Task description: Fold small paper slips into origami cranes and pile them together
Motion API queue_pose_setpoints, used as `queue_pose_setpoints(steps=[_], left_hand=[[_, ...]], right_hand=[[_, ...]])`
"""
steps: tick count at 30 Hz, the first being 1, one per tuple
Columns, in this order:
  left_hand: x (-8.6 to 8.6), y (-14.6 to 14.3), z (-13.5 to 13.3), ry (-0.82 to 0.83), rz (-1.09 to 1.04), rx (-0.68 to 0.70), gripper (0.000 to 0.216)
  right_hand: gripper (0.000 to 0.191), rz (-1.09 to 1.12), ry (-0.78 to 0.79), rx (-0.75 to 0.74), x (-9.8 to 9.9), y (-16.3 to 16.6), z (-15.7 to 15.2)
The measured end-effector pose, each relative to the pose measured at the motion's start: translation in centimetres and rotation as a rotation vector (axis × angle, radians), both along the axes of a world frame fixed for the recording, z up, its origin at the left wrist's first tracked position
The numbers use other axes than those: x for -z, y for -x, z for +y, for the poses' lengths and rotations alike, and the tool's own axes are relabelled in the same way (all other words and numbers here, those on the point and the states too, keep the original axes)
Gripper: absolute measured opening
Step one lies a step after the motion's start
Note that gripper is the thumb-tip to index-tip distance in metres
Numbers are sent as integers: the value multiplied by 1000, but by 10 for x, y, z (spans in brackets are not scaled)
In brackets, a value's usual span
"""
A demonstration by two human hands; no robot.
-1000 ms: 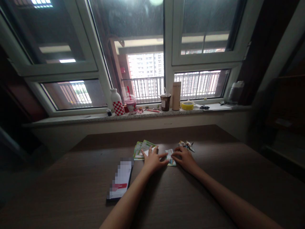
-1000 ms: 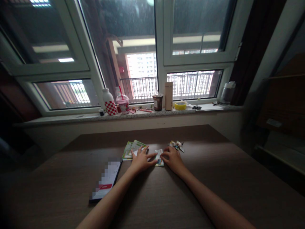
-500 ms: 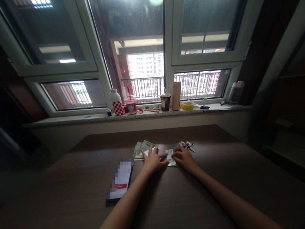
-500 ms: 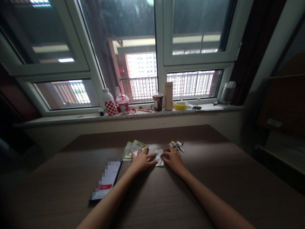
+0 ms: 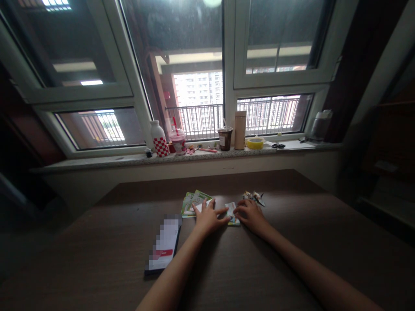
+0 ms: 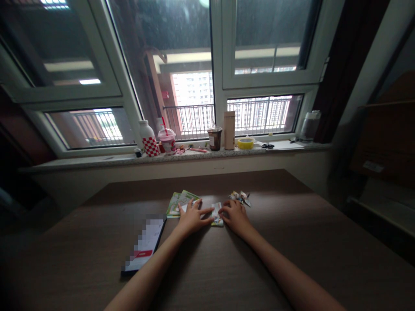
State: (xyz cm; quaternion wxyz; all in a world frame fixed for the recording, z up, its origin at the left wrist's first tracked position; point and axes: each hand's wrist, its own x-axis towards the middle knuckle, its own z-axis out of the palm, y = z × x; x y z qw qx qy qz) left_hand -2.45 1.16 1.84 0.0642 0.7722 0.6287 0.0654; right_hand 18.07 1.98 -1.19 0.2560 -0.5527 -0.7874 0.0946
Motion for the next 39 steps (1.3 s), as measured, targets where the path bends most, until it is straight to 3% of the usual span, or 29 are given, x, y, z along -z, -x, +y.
queue_pose_setpoints(steps=[18, 29, 35, 39], left_hand=[[4, 2, 0, -24, 3, 10, 53], [1, 0, -2, -23, -13, 17, 50], [-2, 0, -3, -7, -10, 14, 52], [-4, -1, -4, 1, -3, 8, 52]], right_hand=[[37, -86, 143, -109, -5, -11, -7], [41, 40, 118, -129, 1, -15, -8], [19, 199, 19, -117, 7, -18, -4], [16, 200, -21, -125, 10, -21, -1]])
